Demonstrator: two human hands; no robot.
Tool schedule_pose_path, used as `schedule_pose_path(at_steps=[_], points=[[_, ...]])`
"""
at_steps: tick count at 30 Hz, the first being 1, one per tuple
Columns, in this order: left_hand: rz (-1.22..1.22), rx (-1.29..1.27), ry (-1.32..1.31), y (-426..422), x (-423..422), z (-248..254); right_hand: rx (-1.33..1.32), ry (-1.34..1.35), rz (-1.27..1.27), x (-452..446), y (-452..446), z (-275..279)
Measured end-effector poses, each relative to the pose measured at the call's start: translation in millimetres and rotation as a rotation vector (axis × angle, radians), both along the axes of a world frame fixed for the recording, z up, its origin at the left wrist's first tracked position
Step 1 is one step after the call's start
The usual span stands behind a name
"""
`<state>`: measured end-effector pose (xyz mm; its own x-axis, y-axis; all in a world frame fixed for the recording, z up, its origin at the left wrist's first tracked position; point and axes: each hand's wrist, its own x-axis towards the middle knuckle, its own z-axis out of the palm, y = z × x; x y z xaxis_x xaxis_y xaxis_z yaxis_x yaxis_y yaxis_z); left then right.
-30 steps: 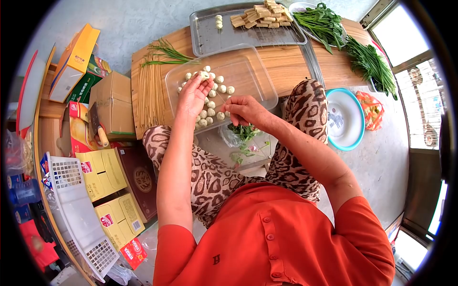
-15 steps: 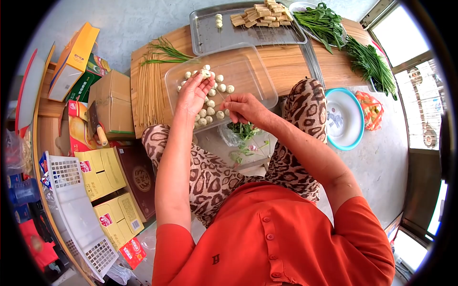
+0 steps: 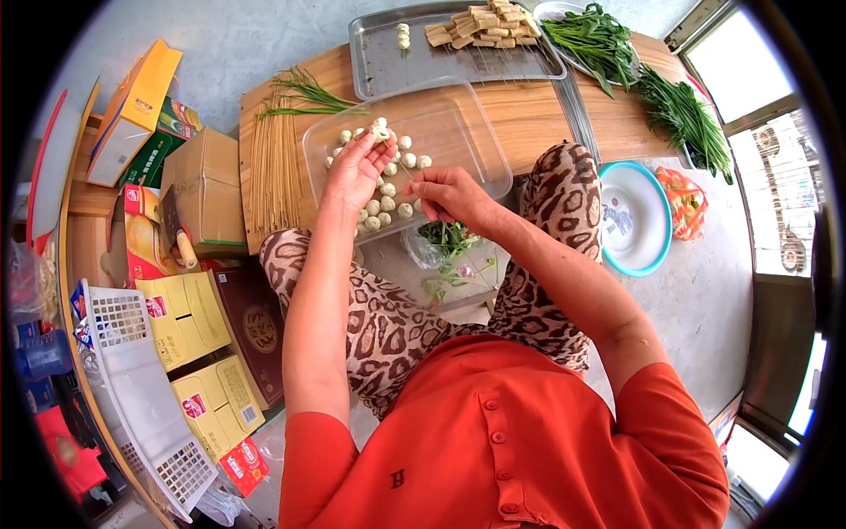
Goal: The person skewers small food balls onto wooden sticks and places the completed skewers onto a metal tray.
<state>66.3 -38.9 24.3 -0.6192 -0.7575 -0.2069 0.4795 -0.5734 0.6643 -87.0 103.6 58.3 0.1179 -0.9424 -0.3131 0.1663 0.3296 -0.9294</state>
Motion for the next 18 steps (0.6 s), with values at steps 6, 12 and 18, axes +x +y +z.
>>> schedule_pose_path(at_steps=[6,12,18], points=[[-0.037,-0.021,-0.002,-0.7,0.0,0.2,0.001,0.002,-0.021,0.5,-0.8,-2.9],[-0.072,-0.052,-0.017,-0.2,-0.2,0.5,-0.017,0.007,-0.037,-0.7,-2.1,-6.3],[-0.245,-0.083,-0.112,19.2,-8.3,-2.9,-0.023,-0.037,-0.166,-5.7,-17.5,-13.3]])
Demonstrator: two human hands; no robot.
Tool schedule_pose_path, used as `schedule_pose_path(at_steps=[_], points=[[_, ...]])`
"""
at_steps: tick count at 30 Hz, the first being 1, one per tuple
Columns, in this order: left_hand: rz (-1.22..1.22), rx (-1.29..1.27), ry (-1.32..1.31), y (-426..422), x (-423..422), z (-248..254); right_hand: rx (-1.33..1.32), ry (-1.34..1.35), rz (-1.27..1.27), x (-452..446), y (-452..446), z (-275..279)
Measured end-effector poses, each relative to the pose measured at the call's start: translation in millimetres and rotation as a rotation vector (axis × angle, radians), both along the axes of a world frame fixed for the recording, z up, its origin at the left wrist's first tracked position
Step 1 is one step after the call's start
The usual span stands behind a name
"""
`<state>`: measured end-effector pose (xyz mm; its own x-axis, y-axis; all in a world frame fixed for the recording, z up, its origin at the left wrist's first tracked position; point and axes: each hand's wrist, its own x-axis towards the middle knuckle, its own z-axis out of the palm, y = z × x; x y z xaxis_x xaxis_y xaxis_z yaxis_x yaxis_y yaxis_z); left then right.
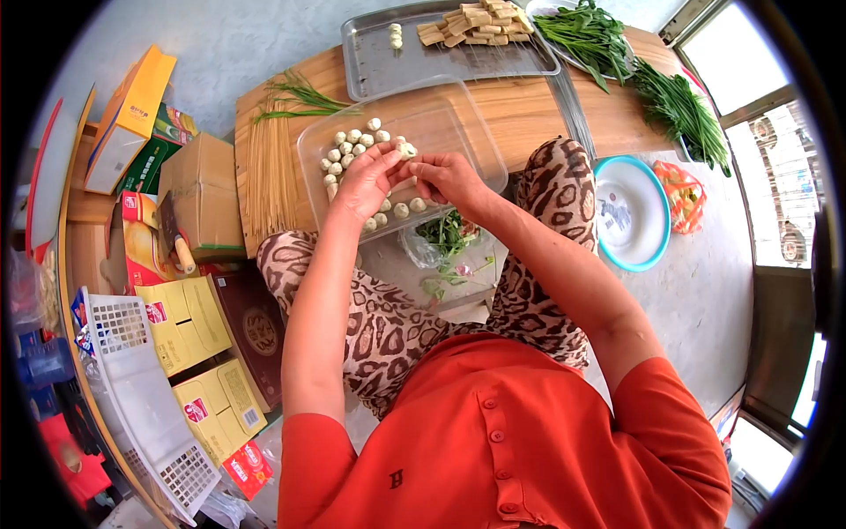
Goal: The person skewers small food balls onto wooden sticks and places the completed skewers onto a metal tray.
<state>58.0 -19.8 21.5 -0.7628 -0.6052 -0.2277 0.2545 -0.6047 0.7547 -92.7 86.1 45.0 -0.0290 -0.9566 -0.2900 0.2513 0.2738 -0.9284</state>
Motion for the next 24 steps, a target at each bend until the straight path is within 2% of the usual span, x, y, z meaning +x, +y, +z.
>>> schedule_pose_path(at_steps=[6,8,9,11,12,13,15,20,22,23,24], points=[[-0.014,-0.031,-0.049,1.4,-0.5,4.8,0.015,-0.012,-0.032,-4.1,-0.4,-2.4],[0.087,-0.326,-0.389,-5.3,1.7,-5.5,0.029,-0.007,-0.064,-6.6,0.4,-4.0],[0.085,-0.325,-0.391,-7.4,3.7,-12.7,0.014,-0.017,-0.077,-8.5,0.5,-4.2],[0.028,-1.048,-0.948,-11.2,8.8,-26.7,-0.001,-0.027,-0.086,-10.4,1.6,-4.1],[0.008,-1.232,-1.062,-2.4,8.2,-19.0,0.004,-0.027,-0.091,-10.8,2.5,-2.3],[0.011,-1.232,-1.064,5.7,9.4,-19.3,0.007,-0.026,-0.097,-10.6,3.2,-1.1],[-0.108,-1.523,-1.264,16.3,11.4,-21.6,-0.004,-0.055,-0.107,-9.8,4.7,-0.6],[-0.176,-1.593,-1.395,11.7,10.0,-38.6,-0.004,-0.052,-0.088,-9.3,9.5,0.4],[-0.099,-1.354,-1.295,9.5,5.0,-33.2,0.012,-0.029,0.016,-11.2,11.6,0.8],[-0.099,-1.356,-1.295,1.8,4.5,-34.7,0.011,-0.029,0.015,-12.0,12.6,1.0],[0.040,-0.938,-0.974,-7.0,3.9,-29.5,0.021,-0.011,0.044,-12.5,13.7,1.6]])
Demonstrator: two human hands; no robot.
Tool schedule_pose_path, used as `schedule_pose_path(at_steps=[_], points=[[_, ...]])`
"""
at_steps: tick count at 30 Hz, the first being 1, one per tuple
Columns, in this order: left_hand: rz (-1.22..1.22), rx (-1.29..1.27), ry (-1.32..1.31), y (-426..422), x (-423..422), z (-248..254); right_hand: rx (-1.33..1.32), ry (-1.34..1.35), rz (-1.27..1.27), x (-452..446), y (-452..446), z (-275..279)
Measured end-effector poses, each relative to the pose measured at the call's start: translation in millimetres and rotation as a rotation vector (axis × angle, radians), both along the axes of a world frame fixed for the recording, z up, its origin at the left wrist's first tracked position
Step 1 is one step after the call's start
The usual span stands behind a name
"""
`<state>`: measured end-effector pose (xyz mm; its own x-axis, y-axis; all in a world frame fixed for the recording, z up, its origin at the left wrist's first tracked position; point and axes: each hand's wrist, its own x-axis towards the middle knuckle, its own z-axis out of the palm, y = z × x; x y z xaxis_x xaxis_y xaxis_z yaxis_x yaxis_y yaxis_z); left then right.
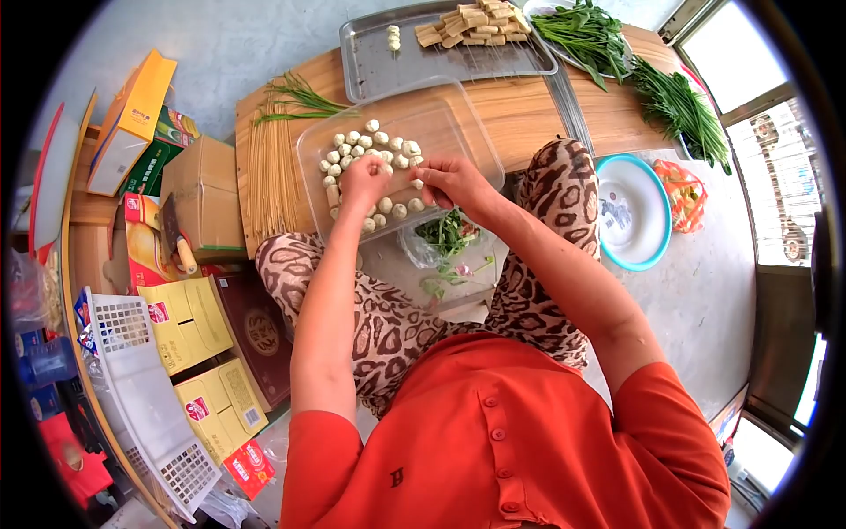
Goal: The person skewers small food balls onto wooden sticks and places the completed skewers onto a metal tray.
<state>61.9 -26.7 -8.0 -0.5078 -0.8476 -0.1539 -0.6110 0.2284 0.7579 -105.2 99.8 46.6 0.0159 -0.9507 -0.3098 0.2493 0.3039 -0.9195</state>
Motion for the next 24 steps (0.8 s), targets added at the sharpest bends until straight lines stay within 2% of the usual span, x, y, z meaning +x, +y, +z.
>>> schedule_pose_path(at_steps=[1,3,5,8,14,24], points=[[0.133,0.341,0.398,-4.4,0.2,3.7,0.010,0.017,0.029,-0.1,1.2,0.6],[0.294,0.520,0.715,-9.5,2.4,10.0,0.015,0.009,0.051,0.8,4.3,2.4],[0.311,0.694,1.017,-14.4,11.5,18.1,0.018,0.001,0.073,2.1,7.4,5.9],[0.384,0.771,1.171,-21.0,17.9,15.7,0.007,0.026,0.159,5.3,11.6,11.1],[0.473,0.833,1.235,-24.5,16.0,12.1,0.008,0.025,0.168,11.0,15.1,20.4],[0.470,0.857,1.249,-22.7,13.2,14.8,0.036,0.059,0.188,10.2,13.4,18.5]])
